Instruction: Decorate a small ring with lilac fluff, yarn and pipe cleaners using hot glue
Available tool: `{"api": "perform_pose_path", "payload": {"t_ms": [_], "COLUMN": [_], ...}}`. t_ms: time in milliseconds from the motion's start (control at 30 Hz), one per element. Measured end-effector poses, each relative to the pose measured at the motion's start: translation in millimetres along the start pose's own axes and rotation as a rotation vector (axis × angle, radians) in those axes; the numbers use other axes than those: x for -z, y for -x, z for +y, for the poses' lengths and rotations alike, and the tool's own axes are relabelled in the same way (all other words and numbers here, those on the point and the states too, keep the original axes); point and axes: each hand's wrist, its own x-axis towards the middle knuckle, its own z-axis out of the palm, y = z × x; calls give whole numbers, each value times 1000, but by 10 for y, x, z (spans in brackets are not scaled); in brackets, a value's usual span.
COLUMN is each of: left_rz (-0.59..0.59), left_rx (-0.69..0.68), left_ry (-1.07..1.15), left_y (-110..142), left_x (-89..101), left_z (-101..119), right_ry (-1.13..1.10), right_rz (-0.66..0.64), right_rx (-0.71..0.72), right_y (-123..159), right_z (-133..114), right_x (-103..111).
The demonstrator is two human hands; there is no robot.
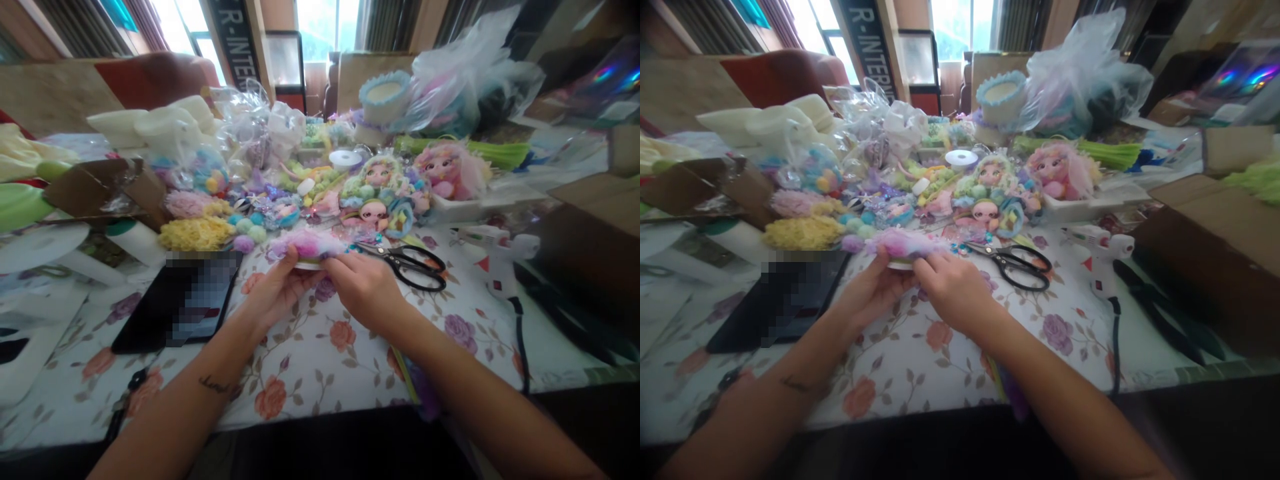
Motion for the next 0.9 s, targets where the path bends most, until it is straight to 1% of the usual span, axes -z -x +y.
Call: {"api": "perform_pose_path", "payload": {"t_ms": [233,467,567,700,767,900], "left_rz": [18,43,49,64,99,182], "left_rx": [14,52,50,57,68,88], "left_ry": [48,90,113,106,95,67], "left_y": [-1,21,38,45,40,21], "left_x": [-6,-39,-88,-133,-144,-163], "left_z": [4,27,41,46,41,36], "right_ry": [70,47,-12,-95,-118,-208], "right_rz": [60,16,51,157,189,192], "right_rx": [94,159,117,52,39,-26], "right_y": [25,63,74,95,107,121], "right_z": [35,140,147,111,89,72], "right_x": [13,16,-25,-94,-119,-154]}}
